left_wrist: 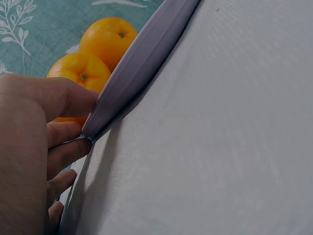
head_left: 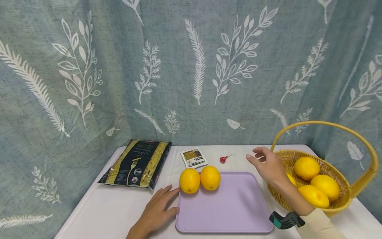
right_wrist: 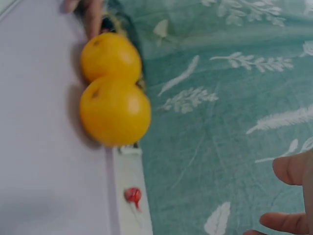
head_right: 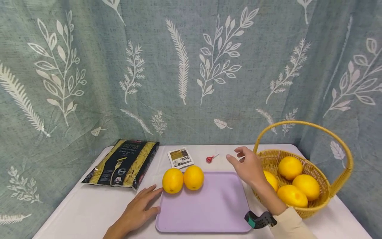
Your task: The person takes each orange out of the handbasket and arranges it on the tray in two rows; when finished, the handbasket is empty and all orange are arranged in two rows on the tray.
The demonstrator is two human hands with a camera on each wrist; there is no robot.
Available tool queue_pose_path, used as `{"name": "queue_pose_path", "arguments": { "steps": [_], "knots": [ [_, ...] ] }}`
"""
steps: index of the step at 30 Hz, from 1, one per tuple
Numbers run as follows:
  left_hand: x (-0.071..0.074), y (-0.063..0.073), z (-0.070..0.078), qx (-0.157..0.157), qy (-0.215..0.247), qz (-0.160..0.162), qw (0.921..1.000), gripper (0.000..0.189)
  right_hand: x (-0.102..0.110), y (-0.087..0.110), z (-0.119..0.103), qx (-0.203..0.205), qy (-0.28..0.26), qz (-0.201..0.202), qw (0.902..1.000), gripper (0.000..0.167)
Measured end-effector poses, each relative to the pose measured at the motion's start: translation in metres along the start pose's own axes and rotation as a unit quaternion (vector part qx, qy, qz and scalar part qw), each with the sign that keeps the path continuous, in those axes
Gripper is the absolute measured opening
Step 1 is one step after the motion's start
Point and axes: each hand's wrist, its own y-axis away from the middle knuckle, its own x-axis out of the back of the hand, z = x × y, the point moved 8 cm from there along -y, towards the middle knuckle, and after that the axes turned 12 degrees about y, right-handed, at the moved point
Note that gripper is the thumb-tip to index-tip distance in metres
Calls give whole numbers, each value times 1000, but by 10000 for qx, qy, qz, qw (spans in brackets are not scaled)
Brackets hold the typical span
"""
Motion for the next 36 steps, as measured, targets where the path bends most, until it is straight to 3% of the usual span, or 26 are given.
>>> {"name": "queue_pose_path", "arguments": {
  "steps": [13,19,24,36],
  "knots": [
    [-2,2,-1,45,-26,13,10000,59,18,-4,17,402,722,31,9966,49],
    [-1,1,-1,38,-39,46,10000,59,27,-7,34,303,828,-41,9961,46],
    [1,1,0,16,-33,91,10000,59,31,-13,56,53,976,-197,9950,53],
    [0,1,-2,117,56,-17,9999,59,46,-25,108,-274,1726,-350,9840,64]
  ]
}}
